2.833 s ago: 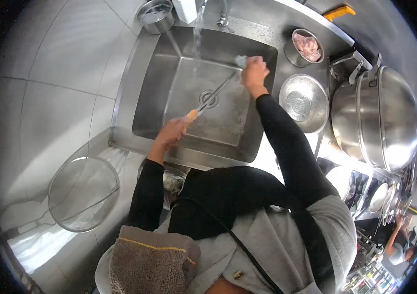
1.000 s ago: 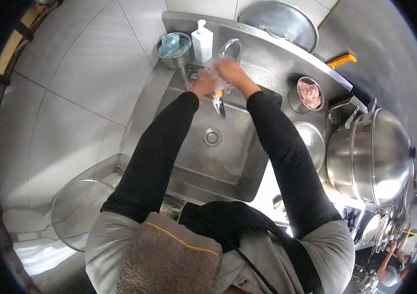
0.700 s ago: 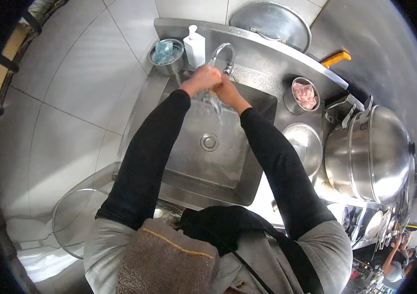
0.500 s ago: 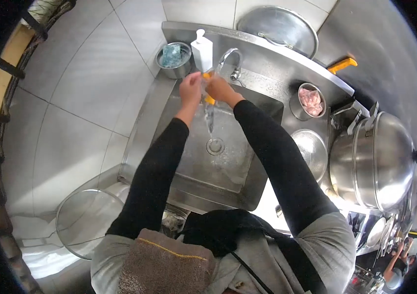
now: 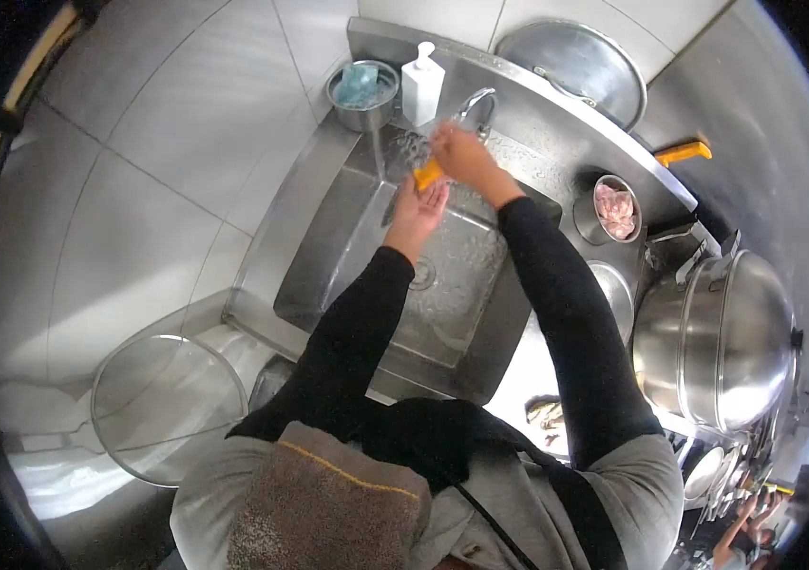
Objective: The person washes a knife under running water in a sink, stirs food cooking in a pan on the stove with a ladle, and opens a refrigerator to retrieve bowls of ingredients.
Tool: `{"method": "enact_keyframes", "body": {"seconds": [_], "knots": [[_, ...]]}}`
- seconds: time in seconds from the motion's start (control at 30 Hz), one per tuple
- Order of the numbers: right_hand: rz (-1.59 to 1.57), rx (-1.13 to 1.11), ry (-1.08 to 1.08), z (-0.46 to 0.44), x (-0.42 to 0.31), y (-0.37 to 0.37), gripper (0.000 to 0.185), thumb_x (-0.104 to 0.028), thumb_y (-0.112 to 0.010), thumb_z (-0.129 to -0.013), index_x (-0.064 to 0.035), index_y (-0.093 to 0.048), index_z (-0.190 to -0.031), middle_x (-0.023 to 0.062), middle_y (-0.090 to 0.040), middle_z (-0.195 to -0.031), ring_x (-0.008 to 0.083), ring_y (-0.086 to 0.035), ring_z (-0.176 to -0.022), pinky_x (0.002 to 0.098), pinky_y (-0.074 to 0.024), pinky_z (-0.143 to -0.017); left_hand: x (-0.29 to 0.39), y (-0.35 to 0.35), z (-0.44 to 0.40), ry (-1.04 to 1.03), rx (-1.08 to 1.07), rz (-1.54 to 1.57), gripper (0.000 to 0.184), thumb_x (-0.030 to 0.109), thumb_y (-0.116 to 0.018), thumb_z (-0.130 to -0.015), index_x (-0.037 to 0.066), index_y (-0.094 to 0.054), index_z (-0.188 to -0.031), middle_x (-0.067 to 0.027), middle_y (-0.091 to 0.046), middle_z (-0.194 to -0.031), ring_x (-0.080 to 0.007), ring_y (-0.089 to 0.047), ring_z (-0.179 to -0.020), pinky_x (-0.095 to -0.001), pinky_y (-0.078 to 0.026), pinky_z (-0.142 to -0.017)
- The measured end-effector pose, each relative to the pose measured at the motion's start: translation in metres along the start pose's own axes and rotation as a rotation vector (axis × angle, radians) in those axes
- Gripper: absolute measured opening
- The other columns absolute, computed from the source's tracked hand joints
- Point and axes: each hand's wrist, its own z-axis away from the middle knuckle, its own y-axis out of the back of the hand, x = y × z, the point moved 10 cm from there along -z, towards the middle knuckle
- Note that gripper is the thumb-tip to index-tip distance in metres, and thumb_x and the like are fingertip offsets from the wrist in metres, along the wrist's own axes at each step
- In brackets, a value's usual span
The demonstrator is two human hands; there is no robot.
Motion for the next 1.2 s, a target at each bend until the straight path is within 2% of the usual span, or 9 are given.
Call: {"method": "enact_keyframes", "body": {"seconds": [0.2, 0.33, 0.43, 0.63, 0.73, 0.83, 0.97, 1.07, 1.2], "knots": [[0.134, -0.429, -0.435, 0.094, 0.013, 0.052, 0.044, -0.043, -0.069, -0.083, -0.0040, -0.063, -0.102, 0.0179, -0.069, -0.088, 0.0372, -0.068, -0.085, 0.0446, -0.0541, -0.072, -0.007, 0.009, -0.004, -0.049, -0.117, -0.320, 0.034, 0.018, -0.068, -0.091, 0.003, -0.053, -0.118, -0.0093, -0.059, -0.114, -0.0224, -0.058, -0.110, -0.0385, -0.049, -0.097], [0.352, -0.394, -0.185, 0.114, -0.005, 0.010, 0.049, -0.040, -0.070, -0.083, -0.0009, -0.059, -0.111, 0.0196, -0.068, -0.100, 0.0368, -0.066, -0.092, 0.0439, -0.0533, -0.077, -0.017, 0.004, 0.015, -0.169, -0.022, -0.483, 0.035, 0.018, -0.071, -0.089, 0.003, -0.053, -0.115, -0.0077, -0.059, -0.107, -0.0209, -0.059, -0.101, -0.0342, -0.050, -0.089], [0.175, -0.239, -0.366, 0.100, 0.018, -0.027, 0.043, -0.033, -0.069, -0.083, -0.0010, -0.060, -0.110, 0.0202, -0.066, -0.107, 0.0379, -0.065, -0.096, 0.0456, -0.0515, -0.082, -0.010, -0.012, 0.008, -0.191, -0.101, -0.585, 0.035, 0.022, -0.072, -0.089, 0.005, -0.053, -0.113, -0.0059, -0.058, -0.104, -0.0204, -0.059, -0.096, -0.0309, -0.052, -0.078], [-0.112, 0.363, -0.068, 0.062, -0.012, 0.012, 0.027, -0.022, -0.067, -0.082, 0.0018, -0.064, -0.095, 0.0164, -0.069, -0.085, 0.0322, -0.068, -0.076, 0.0406, -0.0543, -0.069, 0.071, -0.031, -0.006, -0.386, -0.016, -0.699, 0.042, 0.031, -0.067, -0.091, 0.002, -0.049, -0.117, -0.0129, -0.057, -0.108, -0.0254, -0.063, -0.093, -0.0336, -0.056, -0.074], [-0.695, 0.234, -0.490, 0.034, 0.040, -0.029, 0.022, -0.020, -0.067, -0.082, 0.0007, -0.066, -0.088, 0.0139, -0.066, -0.067, 0.0285, -0.066, -0.061, 0.0365, -0.0534, -0.059, 0.080, -0.013, 0.005, -0.360, 0.060, -0.648, 0.041, 0.030, -0.058, -0.097, -0.001, -0.046, -0.122, -0.0144, -0.056, -0.115, -0.0254, -0.062, -0.101, -0.0363, -0.056, -0.080], [-0.887, 0.056, -0.619, 0.007, 0.037, -0.054, 0.021, -0.022, -0.066, -0.084, -0.0017, -0.070, -0.084, 0.0134, -0.063, -0.059, 0.0251, -0.065, -0.056, 0.0353, -0.0525, -0.056, 0.079, 0.018, 0.000, -0.334, -0.002, -0.564, 0.039, 0.026, -0.056, -0.099, -0.001, -0.046, -0.124, -0.0140, -0.057, -0.117, -0.0254, -0.061, -0.107, -0.0365, -0.055, -0.085], [0.288, 0.162, 0.162, -0.024, -0.018, -0.028, 0.023, -0.025, -0.063, -0.085, -0.0029, -0.070, -0.082, 0.0159, -0.068, -0.074, 0.0325, -0.066, -0.063, 0.0427, -0.0528, -0.057, 0.063, 0.027, 0.015, -0.354, 0.035, -0.509, 0.037, 0.022, -0.058, -0.098, -0.002, -0.045, -0.123, -0.0145, -0.056, -0.119, -0.0264, -0.059, -0.111, -0.0367, -0.052, -0.093], [0.240, -0.022, -0.184, -0.025, -0.002, -0.019, 0.022, -0.023, -0.064, -0.084, -0.0029, -0.069, -0.088, 0.0167, -0.069, -0.083, 0.0362, -0.067, -0.077, 0.0455, -0.0544, -0.066, 0.056, 0.032, 0.003, -0.315, -0.001, -0.508, 0.038, 0.017, -0.060, -0.096, -0.002, -0.043, -0.124, -0.0147, -0.055, -0.121, -0.0279, -0.058, -0.113, -0.0394, -0.050, -0.099], [0.013, -0.057, -0.159, 0.007, 0.008, -0.017, 0.021, -0.021, -0.061, -0.083, -0.0040, -0.068, -0.095, 0.0189, -0.068, -0.092, 0.0377, -0.066, -0.093, 0.0456, -0.0534, -0.080, 0.047, 0.019, -0.010, -0.292, -0.014, -0.436, 0.045, 0.017, -0.064, -0.094, -0.001, -0.039, -0.127, -0.0153, -0.053, -0.125, -0.0280, -0.058, -0.112, -0.0366, -0.053, -0.090]]}}
